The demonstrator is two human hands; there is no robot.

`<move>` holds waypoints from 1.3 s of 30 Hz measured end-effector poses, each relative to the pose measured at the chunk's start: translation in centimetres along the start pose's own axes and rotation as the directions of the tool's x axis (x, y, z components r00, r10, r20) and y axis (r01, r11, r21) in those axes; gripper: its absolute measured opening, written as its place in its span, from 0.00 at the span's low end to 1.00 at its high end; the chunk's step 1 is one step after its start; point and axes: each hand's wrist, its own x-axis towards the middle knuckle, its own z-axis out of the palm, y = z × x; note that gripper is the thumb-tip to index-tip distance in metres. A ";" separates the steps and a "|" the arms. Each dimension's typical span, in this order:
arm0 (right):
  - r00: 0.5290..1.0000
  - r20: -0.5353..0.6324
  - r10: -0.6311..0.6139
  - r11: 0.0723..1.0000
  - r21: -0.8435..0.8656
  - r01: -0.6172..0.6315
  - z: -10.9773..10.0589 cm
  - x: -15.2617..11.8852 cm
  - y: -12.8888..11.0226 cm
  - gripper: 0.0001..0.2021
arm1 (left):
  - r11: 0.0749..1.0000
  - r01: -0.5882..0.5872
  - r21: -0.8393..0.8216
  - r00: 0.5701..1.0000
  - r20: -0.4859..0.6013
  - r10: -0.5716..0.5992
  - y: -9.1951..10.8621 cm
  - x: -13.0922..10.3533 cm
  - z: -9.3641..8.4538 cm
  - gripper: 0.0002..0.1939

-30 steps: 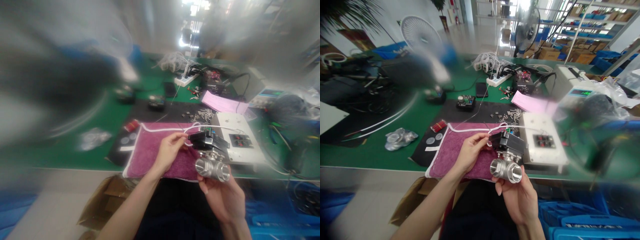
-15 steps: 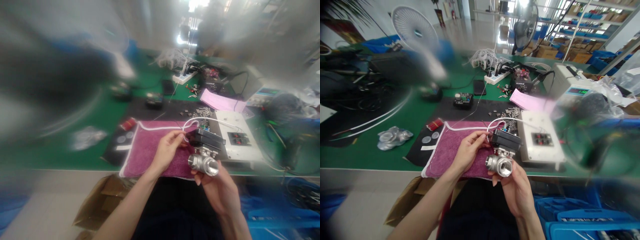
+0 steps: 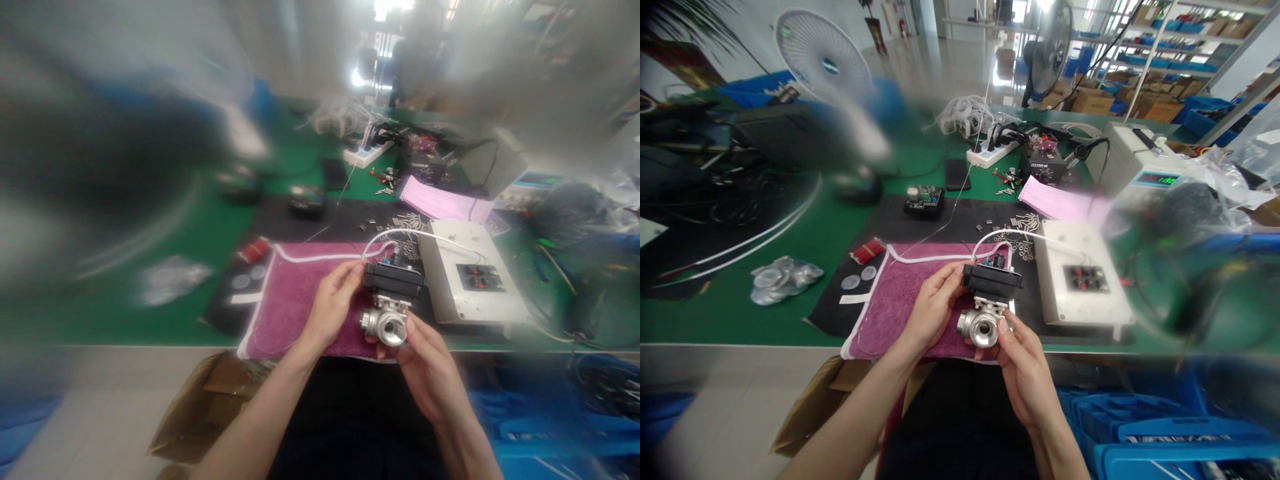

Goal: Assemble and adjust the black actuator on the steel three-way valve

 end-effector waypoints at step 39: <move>0.998 -0.002 -0.062 0.961 -0.271 0.059 -0.5 0.2 -0.2 0.21 | 0.994 -0.066 0.089 0.995 -0.062 0.072 0.7 -0.8 0.4 0.23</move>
